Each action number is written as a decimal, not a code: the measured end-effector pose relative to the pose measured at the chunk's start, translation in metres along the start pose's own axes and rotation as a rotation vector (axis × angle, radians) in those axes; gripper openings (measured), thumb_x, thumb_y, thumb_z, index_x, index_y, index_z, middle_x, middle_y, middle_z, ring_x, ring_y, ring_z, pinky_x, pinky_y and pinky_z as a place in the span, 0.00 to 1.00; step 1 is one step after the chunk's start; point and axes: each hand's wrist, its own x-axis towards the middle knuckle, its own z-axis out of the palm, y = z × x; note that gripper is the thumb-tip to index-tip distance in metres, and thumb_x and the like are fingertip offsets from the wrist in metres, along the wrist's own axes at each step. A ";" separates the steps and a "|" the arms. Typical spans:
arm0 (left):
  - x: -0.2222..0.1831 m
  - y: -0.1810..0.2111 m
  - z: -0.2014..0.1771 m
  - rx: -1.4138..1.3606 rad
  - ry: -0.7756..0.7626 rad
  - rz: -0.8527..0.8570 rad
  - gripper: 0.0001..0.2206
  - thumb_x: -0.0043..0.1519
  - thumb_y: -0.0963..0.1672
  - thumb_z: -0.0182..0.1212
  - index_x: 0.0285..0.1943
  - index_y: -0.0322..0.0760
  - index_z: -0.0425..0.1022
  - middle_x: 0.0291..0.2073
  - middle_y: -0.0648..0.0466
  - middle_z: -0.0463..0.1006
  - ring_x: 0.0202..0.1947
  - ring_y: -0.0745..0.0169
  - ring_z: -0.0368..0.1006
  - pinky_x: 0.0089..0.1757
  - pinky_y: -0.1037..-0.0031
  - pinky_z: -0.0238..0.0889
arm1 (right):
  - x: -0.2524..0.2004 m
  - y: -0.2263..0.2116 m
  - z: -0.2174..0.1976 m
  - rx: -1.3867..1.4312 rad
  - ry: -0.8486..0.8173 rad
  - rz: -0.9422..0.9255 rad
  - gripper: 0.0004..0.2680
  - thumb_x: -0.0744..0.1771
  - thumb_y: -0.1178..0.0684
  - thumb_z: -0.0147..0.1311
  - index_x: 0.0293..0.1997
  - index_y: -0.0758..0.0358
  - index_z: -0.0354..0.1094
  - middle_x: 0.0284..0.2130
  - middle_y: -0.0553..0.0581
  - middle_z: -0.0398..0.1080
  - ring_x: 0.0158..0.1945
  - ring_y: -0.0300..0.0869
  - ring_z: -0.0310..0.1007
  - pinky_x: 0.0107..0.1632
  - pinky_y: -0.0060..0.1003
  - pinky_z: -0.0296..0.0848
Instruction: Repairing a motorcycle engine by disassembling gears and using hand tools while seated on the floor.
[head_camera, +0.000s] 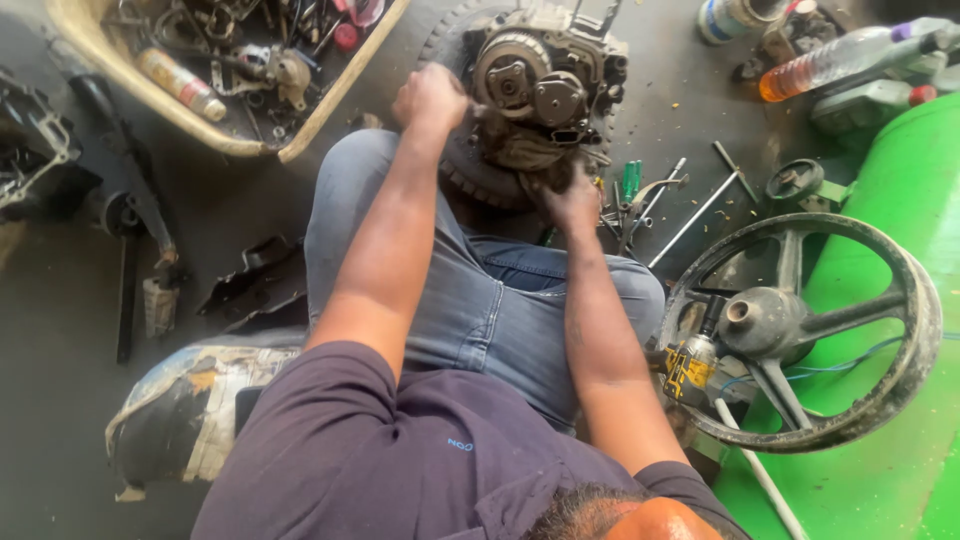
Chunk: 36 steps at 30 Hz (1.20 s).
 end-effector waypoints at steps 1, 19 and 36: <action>0.000 0.001 0.000 0.000 0.001 0.013 0.08 0.54 0.48 0.72 0.42 0.54 0.85 0.46 0.52 0.82 0.49 0.50 0.78 0.47 0.59 0.71 | 0.002 0.010 0.004 0.000 0.013 0.003 0.21 0.57 0.46 0.72 0.50 0.65 0.71 0.38 0.63 0.78 0.44 0.57 0.79 0.47 0.49 0.74; -0.017 0.027 0.060 0.194 0.208 0.867 0.53 0.44 0.56 0.82 0.79 0.65 0.50 0.74 0.57 0.54 0.76 0.53 0.47 0.72 0.53 0.37 | 0.024 0.068 -0.107 1.702 0.222 0.451 0.15 0.70 0.48 0.40 0.53 0.67 0.70 0.45 0.60 0.75 0.51 0.47 0.75 0.59 0.46 0.75; -0.011 0.029 0.065 0.052 0.355 1.114 0.42 0.42 0.59 0.84 0.64 0.53 0.66 0.71 0.54 0.62 0.73 0.53 0.53 0.71 0.53 0.43 | 0.050 0.089 -0.055 0.574 0.292 0.692 0.27 0.69 0.24 0.43 0.20 0.57 0.66 0.17 0.46 0.65 0.23 0.36 0.67 0.34 0.37 0.71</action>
